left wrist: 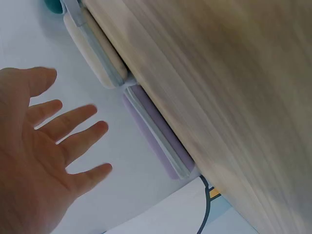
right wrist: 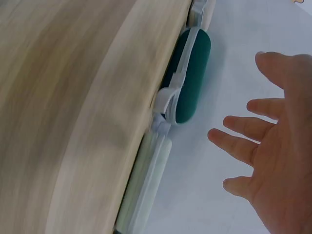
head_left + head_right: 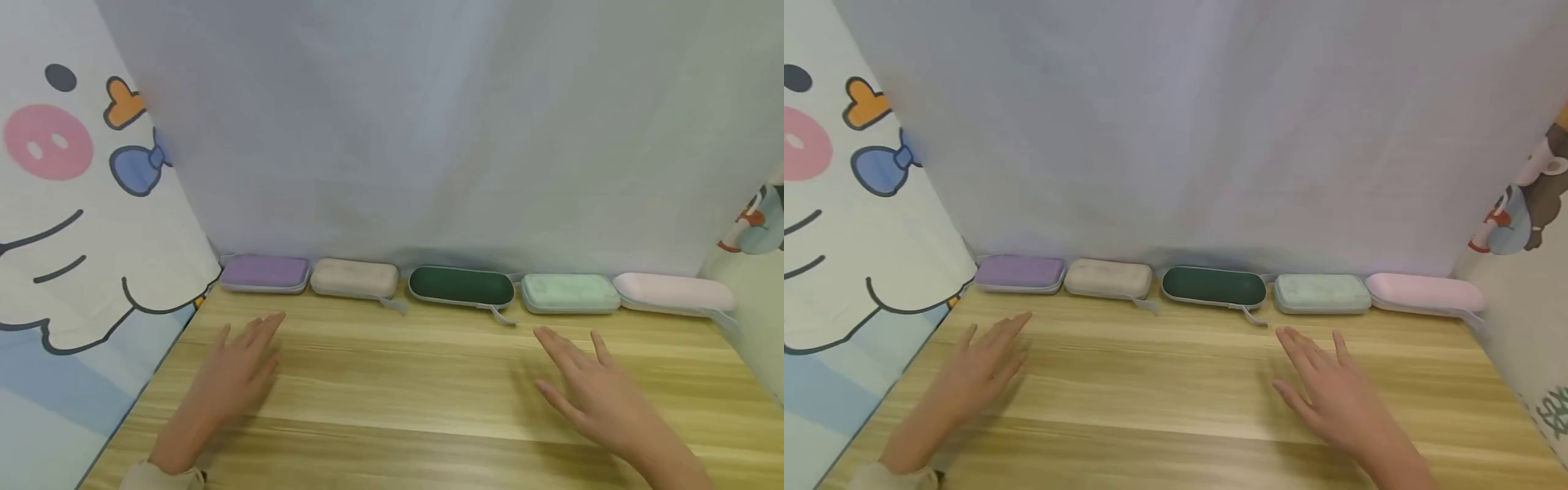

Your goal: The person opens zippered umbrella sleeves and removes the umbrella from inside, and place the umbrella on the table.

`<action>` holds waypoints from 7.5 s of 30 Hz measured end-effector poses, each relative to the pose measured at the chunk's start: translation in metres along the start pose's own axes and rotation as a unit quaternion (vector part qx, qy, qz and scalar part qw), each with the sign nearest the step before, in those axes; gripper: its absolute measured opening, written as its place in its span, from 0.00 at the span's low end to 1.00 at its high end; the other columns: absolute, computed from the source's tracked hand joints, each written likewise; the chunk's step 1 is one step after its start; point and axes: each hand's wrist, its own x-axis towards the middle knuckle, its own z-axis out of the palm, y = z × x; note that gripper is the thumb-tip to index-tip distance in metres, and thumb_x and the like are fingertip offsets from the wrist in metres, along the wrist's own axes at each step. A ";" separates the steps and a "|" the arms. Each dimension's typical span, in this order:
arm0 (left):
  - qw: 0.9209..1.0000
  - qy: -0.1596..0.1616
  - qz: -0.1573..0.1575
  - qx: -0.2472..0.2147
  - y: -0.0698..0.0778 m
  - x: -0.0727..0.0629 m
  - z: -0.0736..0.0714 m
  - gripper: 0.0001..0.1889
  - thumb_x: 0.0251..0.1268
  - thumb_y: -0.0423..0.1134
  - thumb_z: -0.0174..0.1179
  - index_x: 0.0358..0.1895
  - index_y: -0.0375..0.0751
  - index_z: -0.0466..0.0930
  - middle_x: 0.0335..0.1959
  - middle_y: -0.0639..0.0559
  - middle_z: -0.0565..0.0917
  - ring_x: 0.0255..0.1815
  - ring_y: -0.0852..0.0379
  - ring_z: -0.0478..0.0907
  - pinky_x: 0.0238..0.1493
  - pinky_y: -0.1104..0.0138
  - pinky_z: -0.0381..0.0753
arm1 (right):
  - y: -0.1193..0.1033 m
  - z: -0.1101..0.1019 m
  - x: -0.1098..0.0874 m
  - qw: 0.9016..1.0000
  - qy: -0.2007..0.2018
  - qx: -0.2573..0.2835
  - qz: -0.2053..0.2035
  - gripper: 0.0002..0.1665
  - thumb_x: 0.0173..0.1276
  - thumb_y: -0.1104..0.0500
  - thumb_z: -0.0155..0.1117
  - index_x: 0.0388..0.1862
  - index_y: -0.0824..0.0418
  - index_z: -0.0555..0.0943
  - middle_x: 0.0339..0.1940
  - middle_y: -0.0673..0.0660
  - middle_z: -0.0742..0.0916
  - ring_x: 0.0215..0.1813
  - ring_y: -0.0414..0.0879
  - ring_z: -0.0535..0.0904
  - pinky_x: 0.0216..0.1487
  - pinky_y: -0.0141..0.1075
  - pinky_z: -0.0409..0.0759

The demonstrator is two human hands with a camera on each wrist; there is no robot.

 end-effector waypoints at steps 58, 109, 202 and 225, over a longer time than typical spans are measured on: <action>0.989 -0.141 -0.037 0.028 -0.102 0.115 0.009 0.43 0.68 0.52 0.66 0.80 0.42 0.57 0.77 0.27 0.61 0.75 0.20 0.56 0.59 0.21 0.68 | -0.100 0.037 0.093 0.987 -0.054 0.015 -0.150 0.33 0.81 0.47 0.58 0.80 0.54 0.68 0.74 0.55 0.80 0.71 0.51 0.79 0.69 0.50 0.78; 0.979 -0.041 0.190 0.053 0.126 0.052 0.029 0.43 0.62 0.65 0.69 0.78 0.55 0.68 0.69 0.48 0.77 0.62 0.42 0.75 0.55 0.50 0.80 | -0.094 0.059 0.078 0.989 -0.093 0.059 -0.100 0.39 0.72 0.42 0.70 0.75 0.59 0.72 0.74 0.59 0.79 0.72 0.56 0.77 0.68 0.54 0.78; 0.973 -0.042 0.184 -0.134 0.098 0.076 0.033 0.03 0.67 0.42 0.71 0.36 0.51 0.87 0.35 0.58 0.85 0.33 0.61 0.82 0.37 0.67 0.80 | -0.094 0.058 0.057 0.975 -0.126 0.165 -0.083 0.46 0.67 0.48 0.76 0.80 0.49 0.67 0.74 0.56 0.75 0.76 0.57 0.69 0.72 0.62 0.71; 0.971 -0.037 0.197 -0.127 0.092 0.077 0.029 0.09 0.63 0.38 0.73 0.30 0.53 0.81 0.32 0.60 0.82 0.27 0.67 0.72 0.36 0.66 0.74 | -0.087 0.058 0.056 0.991 -0.083 0.098 -0.040 0.44 0.62 0.42 0.79 0.75 0.48 0.73 0.65 0.54 0.81 0.64 0.54 0.79 0.56 0.54 0.80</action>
